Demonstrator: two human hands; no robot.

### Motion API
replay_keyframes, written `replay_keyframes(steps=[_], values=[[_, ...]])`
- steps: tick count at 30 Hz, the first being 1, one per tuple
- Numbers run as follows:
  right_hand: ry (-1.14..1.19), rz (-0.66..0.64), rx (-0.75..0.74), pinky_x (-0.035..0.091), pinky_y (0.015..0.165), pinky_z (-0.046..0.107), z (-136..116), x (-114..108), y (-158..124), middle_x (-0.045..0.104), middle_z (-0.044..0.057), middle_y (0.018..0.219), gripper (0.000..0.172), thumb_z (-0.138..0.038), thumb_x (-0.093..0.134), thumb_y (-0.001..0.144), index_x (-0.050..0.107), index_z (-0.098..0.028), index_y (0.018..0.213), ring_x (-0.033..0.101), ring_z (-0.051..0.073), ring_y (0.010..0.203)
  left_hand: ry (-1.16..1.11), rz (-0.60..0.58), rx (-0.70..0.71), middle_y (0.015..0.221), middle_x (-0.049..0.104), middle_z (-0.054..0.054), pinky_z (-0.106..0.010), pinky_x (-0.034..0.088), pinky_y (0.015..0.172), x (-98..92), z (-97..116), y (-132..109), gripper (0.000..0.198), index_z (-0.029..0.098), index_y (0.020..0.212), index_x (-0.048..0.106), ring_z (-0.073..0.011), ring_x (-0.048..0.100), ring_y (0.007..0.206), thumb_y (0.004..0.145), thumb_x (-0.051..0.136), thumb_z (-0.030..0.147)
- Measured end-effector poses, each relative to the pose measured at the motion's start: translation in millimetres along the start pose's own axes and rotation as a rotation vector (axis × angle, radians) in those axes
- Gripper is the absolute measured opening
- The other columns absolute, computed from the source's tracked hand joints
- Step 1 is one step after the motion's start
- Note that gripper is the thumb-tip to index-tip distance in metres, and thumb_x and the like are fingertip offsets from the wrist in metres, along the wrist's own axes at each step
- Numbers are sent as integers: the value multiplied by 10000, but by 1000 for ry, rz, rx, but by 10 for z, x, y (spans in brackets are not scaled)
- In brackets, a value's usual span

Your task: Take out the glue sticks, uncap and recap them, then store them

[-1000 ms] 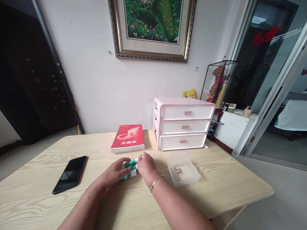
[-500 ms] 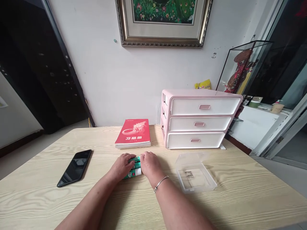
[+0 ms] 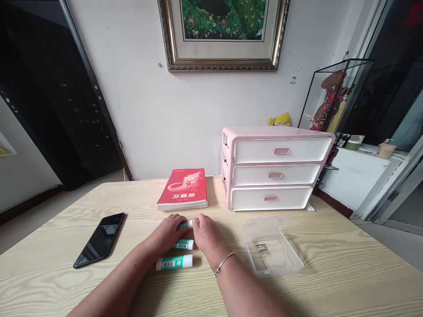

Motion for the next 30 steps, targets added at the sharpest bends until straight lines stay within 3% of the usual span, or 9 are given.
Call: replay_keyframes(steps=[8, 10, 12, 13, 16, 20, 22, 24, 30], values=[[49, 50, 42, 427, 748, 296, -39, -44, 10, 704, 88, 979, 424, -418, 268, 1045, 624, -188, 1056, 639, 213, 899, -94, 33, 48, 1102, 664, -88, -297, 451, 824, -40, 65, -71, 244, 223, 1123, 617, -235, 637, 978, 926, 488, 288], [6, 169, 6, 435, 814, 321, -183, -205, -111, 687, 110, 1003, 361, -400, 330, 1031, 604, -171, 1086, 622, 231, 953, -98, 46, 11, 1106, 664, -96, -302, 452, 832, -55, 72, -83, 249, 216, 1127, 613, -238, 641, 987, 934, 475, 289], [-50, 314, -165, 421, 906, 354, -497, -420, -345, 662, 134, 1042, 308, -401, 414, 1004, 581, -157, 1090, 586, 249, 1023, -133, 76, -29, 1089, 671, -93, -304, 450, 844, -74, 42, -93, 232, 210, 1094, 617, -240, 639, 997, 930, 479, 300], [-47, 300, -268, 419, 920, 351, -676, -472, -483, 658, 121, 1038, 292, -420, 427, 1000, 578, -175, 1046, 581, 239, 1023, -164, 90, -45, 1066, 677, -86, -302, 452, 838, -81, 14, -98, 224, 209, 1071, 620, -236, 639, 982, 928, 482, 312], [-83, -87, -534, 447, 812, 304, -1100, -327, -922, 643, 22, 859, 305, -532, 576, 909, 576, -226, 899, 591, 188, 829, -271, 139, -85, 967, 688, -58, -296, 456, 777, -100, -114, -116, 258, 204, 1041, 627, -216, 635, 879, 934, 469, 378], [-276, -456, -720, 444, 822, 315, -1122, 27, -1301, 654, 14, 891, 423, -527, 803, 709, 622, -230, 950, 597, 209, 852, -313, 173, -91, 925, 683, -48, -294, 446, 731, -114, -246, -132, 312, 193, 1063, 635, -210, 620, 824, 934, 468, 423], [-314, -504, -721, 440, 776, 302, -1016, 140, -1282, 664, 13, 886, 398, -491, 805, 730, 636, -226, 973, 606, 204, 828, -288, 144, -65, 941, 684, -53, -293, 439, 739, -97, -245, -132, 282, 196, 1052, 645, -215, 621, 840, 920, 498, 397], [-339, -458, -687, 425, 742, 297, -938, 158, -1174, 670, 15, 881, 323, -453, 782, 773, 643, -218, 946, 610, 201, 814, -265, 120, -51, 953, 686, -58, -291, 431, 751, -79, -230, -130, 251, 202, 1028, 653, -219, 622, 857, 910, 514, 374], [-331, -192, -405, 384, 692, 292, -789, -179, -732, 680, 27, 885, 194, -400, 660, 880, 615, -212, 878, 625, 196, 820, -252, 93, -116, 846, 683, -33, -261, 398, 657, -46, -261, -110, 262, 209, 933, 639, -193, 607, 752, 918, 474, 411]])
Point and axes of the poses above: each hand's wrist, its own y-axis towards the middle knuckle, its own x-axis out of the palm, z = x × y, the point moved 7 cm from there along y, towards the middle knuckle
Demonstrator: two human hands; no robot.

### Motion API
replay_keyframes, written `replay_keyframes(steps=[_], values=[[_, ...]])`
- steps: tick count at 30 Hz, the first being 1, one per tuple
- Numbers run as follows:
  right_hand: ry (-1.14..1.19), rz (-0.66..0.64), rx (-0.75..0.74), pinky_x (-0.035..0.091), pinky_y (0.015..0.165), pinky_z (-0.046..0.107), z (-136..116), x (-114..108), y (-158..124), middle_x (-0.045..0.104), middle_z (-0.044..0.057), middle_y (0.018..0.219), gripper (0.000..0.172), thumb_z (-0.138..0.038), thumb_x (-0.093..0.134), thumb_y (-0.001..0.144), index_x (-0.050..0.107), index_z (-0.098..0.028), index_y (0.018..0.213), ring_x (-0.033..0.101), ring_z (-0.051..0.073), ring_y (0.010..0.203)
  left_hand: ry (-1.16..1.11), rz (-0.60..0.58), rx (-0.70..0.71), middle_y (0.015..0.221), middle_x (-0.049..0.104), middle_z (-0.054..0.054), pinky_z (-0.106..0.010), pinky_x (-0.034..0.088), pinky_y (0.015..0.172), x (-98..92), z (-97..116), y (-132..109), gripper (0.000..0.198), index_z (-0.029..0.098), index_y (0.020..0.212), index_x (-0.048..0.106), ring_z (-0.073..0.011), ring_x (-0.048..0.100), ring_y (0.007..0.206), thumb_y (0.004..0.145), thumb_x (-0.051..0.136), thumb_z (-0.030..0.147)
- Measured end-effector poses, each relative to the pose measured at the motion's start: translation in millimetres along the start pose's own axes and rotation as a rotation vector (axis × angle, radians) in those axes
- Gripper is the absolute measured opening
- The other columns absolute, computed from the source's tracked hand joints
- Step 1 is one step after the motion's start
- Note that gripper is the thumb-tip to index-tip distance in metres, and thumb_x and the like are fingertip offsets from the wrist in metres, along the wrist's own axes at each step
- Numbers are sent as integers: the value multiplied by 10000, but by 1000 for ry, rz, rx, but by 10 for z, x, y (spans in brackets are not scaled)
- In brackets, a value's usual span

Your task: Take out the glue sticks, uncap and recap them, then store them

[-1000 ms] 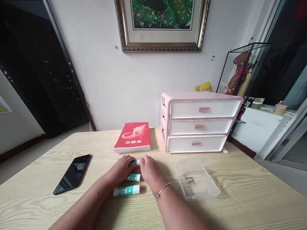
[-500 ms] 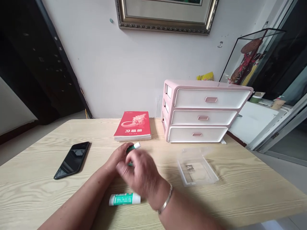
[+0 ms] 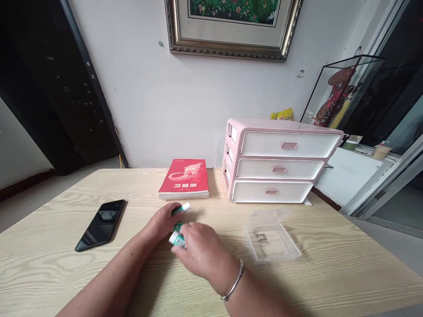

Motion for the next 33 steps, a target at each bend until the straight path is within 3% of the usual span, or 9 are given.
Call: replay_keyframes(steps=[4, 8, 12, 18, 21, 26, 30, 33], values=[[-74, 131, 350, 379, 674, 309, 498, -178, 84, 704, 82, 935, 211, -380, 553, 937, 607, -190, 1011, 652, 231, 845, 17, -4, -3, 958, 695, -51, -271, 418, 722, 10, -6, -5, 260, 207, 1008, 636, -213, 625, 859, 909, 491, 398], [-176, -35, 497, 385, 652, 323, 861, -27, 109, 723, 131, 939, 219, -321, 563, 903, 635, -150, 1019, 680, 278, 873, 49, -45, 19, 1032, 694, -64, -290, 429, 784, 52, 27, -34, 254, 215, 1050, 639, -229, 632, 926, 905, 499, 369], [-169, -78, 489, 400, 657, 324, 933, 85, 106, 730, 127, 945, 264, -370, 579, 876, 660, -154, 1006, 683, 288, 887, 28, -58, 37, 1063, 693, -65, -292, 435, 813, 72, 60, -55, 277, 219, 1103, 635, -227, 629, 956, 909, 497, 362], [-141, 174, 393, 408, 780, 330, 787, -79, 166, 706, 134, 971, 289, -342, 450, 977, 658, -143, 1001, 644, 269, 948, -19, -70, 87, 1022, 685, -48, -291, 449, 795, 65, 146, -83, 257, 220, 1103, 624, -216, 623, 921, 925, 488, 347], [78, 283, 325, 401, 784, 293, 717, -148, 205, 708, 96, 990, 349, -365, 356, 1031, 649, -176, 1015, 634, 218, 937, -18, -73, 169, 1096, 663, -52, -295, 450, 833, 41, 264, -118, 270, 233, 1164, 608, -210, 619, 959, 940, 480, 315], [355, 336, 281, 399, 752, 281, 676, -80, 240, 722, 76, 974, 442, -474, 289, 1043, 632, -195, 1032, 640, 198, 886, 71, -24, 310, 1146, 639, -80, -319, 457, 861, 16, 480, -181, 322, 245, 1269, 576, -225, 620, 1001, 977, 467, 326], [433, 375, 343, 393, 694, 282, 771, 41, 265, 706, 72, 845, 431, -456, 307, 1029, 624, -196, 898, 618, 190, 784, 116, -1, 377, 1115, 651, -88, -320, 464, 828, 48, 600, -231, 356, 243, 1276, 572, -231, 634, 972, 995, 446, 422], [571, 414, 388, 411, 701, 271, 868, 127, 296, 702, 61, 848, 313, -380, 401, 981, 632, -196, 875, 614, 180, 790, 82, -23, 377, 1119, 672, -83, -312, 456, 836, 81, 637, -246, 347, 242, 1245, 586, -232, 639, 987, 990, 452, 437]])
Point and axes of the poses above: each hand's wrist, its own y-axis towards the middle knuckle, its own x-axis out of the palm, z = x × y, the point moved 7 cm from there along y, towards the middle knuckle
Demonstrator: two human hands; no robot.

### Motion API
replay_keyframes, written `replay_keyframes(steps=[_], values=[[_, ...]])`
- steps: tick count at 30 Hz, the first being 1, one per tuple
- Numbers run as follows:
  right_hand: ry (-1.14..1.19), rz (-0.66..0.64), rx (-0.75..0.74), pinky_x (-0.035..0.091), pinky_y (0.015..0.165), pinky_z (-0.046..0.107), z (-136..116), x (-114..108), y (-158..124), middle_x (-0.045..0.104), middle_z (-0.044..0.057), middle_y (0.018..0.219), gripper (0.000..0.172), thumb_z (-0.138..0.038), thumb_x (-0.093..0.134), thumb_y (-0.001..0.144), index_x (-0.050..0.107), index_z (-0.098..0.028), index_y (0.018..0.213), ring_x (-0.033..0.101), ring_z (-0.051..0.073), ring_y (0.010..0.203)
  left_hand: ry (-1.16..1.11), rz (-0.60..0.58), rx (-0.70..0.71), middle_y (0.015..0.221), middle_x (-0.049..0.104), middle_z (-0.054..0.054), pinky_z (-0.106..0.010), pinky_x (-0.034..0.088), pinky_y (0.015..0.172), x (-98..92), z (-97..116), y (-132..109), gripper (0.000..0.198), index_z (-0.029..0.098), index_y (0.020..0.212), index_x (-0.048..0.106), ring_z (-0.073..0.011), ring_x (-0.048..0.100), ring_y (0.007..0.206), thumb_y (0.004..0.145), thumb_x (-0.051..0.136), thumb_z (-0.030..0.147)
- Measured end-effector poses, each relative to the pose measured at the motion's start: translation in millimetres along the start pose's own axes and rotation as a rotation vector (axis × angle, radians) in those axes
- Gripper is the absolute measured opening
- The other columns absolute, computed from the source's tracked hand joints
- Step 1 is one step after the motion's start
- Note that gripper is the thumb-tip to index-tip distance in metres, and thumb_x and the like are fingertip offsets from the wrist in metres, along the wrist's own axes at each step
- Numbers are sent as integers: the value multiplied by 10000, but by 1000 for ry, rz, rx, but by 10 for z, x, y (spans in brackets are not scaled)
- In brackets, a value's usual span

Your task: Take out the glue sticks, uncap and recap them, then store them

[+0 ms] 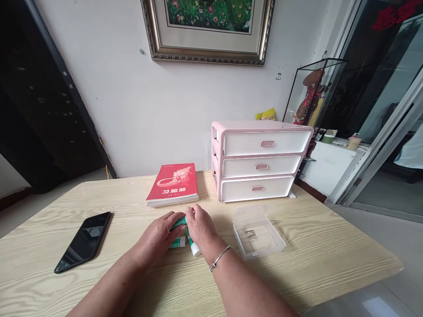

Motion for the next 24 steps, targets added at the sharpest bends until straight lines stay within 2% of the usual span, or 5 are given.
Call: replay_keyframes(steps=[9, 16, 20, 22, 24], values=[[241, 73, 61, 351, 512, 233, -33, -18, 11, 532, -35, 577, 193, -207, 443, 797, 635, -193, 819, 488, 137, 542, -422, -118, -140, 773, 614, -13, -239, 401, 658, -11, 36, 35, 378, 151, 909, 642, -138, 509, 699, 953, 474, 487], [215, 103, -127, 330, 506, 219, -190, -68, -58, 477, -54, 540, 207, -176, 412, 801, 617, -194, 770, 434, 113, 508, -819, -243, -367, 599, 384, 65, -192, 249, 481, 103, -78, -51, 493, 176, 755, 487, -67, 299, 520, 868, 538, 652], [184, 69, -241, 323, 505, 215, -281, -65, -138, 448, -67, 522, 195, -179, 417, 836, 610, -194, 814, 423, 106, 486, -1058, -402, -456, 572, 416, 81, -187, 121, 383, 222, -91, -123, 512, 201, 808, 454, -34, 169, 411, 822, 561, 702], [166, 60, -267, 331, 515, 219, -309, -74, -154, 450, -68, 522, 191, -189, 419, 851, 608, -196, 825, 435, 110, 489, -1063, -429, -449, 576, 448, 74, -191, 123, 360, 226, -82, -132, 504, 207, 807, 447, -32, 158, 385, 838, 532, 703], [140, 86, -240, 359, 547, 228, -291, -104, -133, 503, -50, 558, 199, -201, 413, 860, 609, -199, 820, 478, 121, 528, -915, -366, -397, 598, 495, 49, -199, 229, 374, 168, -84, -111, 487, 200, 813, 478, -52, 262, 386, 891, 456, 680]])
Point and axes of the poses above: each hand's wrist, its own y-axis towards the middle knuckle, its own x-axis out of the palm, z = x × y, the point moved 7 cm from there along y, towards the middle knuckle
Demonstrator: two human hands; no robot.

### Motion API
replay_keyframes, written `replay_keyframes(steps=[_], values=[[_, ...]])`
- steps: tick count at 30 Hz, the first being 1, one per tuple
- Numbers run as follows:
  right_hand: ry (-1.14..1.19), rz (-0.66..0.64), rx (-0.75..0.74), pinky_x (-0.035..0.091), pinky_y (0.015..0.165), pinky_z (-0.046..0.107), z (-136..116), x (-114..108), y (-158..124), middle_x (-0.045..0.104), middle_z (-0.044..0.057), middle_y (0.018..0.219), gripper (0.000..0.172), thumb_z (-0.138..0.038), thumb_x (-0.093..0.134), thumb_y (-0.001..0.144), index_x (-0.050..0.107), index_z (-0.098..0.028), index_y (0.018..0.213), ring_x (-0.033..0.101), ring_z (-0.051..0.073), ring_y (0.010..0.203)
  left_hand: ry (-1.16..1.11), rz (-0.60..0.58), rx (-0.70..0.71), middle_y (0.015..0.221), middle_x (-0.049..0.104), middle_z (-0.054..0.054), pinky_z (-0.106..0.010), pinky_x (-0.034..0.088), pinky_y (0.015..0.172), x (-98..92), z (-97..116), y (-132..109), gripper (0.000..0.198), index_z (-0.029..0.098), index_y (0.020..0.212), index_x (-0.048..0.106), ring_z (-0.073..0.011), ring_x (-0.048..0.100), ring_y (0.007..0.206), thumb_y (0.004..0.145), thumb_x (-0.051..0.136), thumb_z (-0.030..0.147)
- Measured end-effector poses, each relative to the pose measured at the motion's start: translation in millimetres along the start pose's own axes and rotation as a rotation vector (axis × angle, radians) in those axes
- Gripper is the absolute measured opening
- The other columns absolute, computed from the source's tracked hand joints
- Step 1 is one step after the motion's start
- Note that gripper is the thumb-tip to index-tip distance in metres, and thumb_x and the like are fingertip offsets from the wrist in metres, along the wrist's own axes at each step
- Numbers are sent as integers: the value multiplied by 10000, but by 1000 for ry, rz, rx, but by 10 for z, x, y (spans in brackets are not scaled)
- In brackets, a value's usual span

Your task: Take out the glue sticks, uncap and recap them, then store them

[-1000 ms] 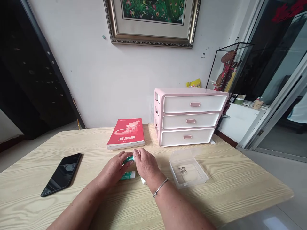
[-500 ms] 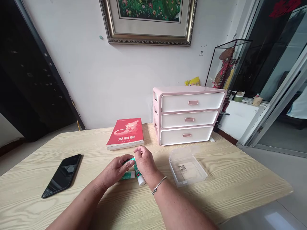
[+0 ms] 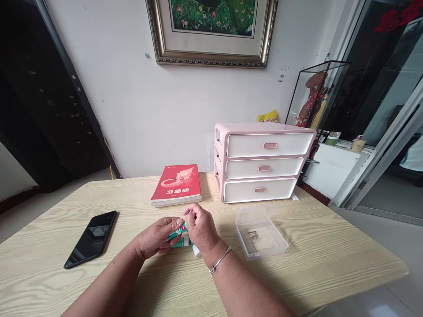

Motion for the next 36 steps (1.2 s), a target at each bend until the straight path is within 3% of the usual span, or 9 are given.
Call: replay_keyframes(steps=[2, 4, 6, 9, 13, 18, 29, 32, 36], values=[[-45, 62, 68, 399, 612, 243, 71, -54, 34, 592, -16, 650, 219, -206, 396, 863, 609, -201, 812, 542, 143, 619, 279, 144, 142, 742, 610, -10, -231, 406, 506, -51, 127, -23, 429, 190, 918, 564, -107, 488, 521, 932, 453, 605], [-92, 104, 144, 421, 672, 264, 162, -89, 64, 650, 11, 740, 230, -210, 383, 862, 606, -206, 807, 582, 165, 704, 616, 289, 300, 995, 664, -64, -281, 480, 710, -40, 272, -65, 342, 214, 1118, 598, -183, 621, 798, 932, 532, 493], [-118, 91, 194, 429, 696, 275, 238, -78, 84, 671, 20, 776, 228, -220, 384, 860, 606, -211, 809, 597, 178, 743, 915, 373, 377, 1125, 647, -85, -323, 471, 814, 30, 339, -77, 333, 240, 1218, 579, -240, 626, 963, 924, 578, 395], [-96, 59, 229, 428, 690, 271, 288, -44, 95, 671, 17, 770, 206, -223, 404, 839, 606, -215, 793, 595, 176, 743, 1149, 400, 345, 1035, 676, -92, -346, 456, 804, 105, 324, -32, 231, 216, 1142, 609, -262, 642, 933, 959, 526, 329], [19, 65, 226, 412, 633, 251, 229, -45, 96, 614, -8, 665, 187, -212, 414, 795, 568, -213, 688, 552, 158, 661, 986, 334, 312, 1012, 700, -70, -310, 446, 762, 96, 327, -21, 241, 218, 1146, 595, -230, 653, 884, 985, 474, 349], [85, 18, 112, 377, 573, 231, 66, -53, 84, 535, -34, 581, 193, -195, 407, 780, 540, -209, 642, 492, 134, 584, 631, 156, 308, 817, 640, -17, -248, 418, 656, 104, 358, -74, 371, 175, 969, 617, -148, 549, 717, 999, 398, 473], [131, -25, 72, 356, 536, 219, -38, -23, 65, 480, -38, 548, 210, -200, 404, 778, 508, -204, 595, 449, 121, 555, 334, 47, 176, 648, 441, 37, -217, 318, 528, 75, 314, -141, 455, 149, 886, 608, -90, 356, 571, 960, 432, 562], [122, -21, 58, 356, 545, 222, -88, -77, 39, 479, -39, 566, 210, -197, 405, 805, 540, -201, 645, 449, 122, 563, 383, 68, 224, 733, 555, 0, -224, 384, 590, 44, 347, -172, 442, 146, 924, 622, -110, 463, 638, 959, 446, 550], [107, -82, 177, 370, 567, 236, -13, -45, 0, 555, -29, 652, 249, -338, 429, 920, 635, -198, 900, 500, 137, 608, 638, 208, 320, 987, 681, -54, -263, 453, 751, -5, 395, -185, 337, 200, 1121, 616, -183, 609, 850, 961, 483, 465]])
Point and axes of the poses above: each hand's wrist, its own y-axis towards the middle knuckle, its own x-axis out of the palm, z = x × y, the point moved 7 cm from there along y, towards the middle knuckle
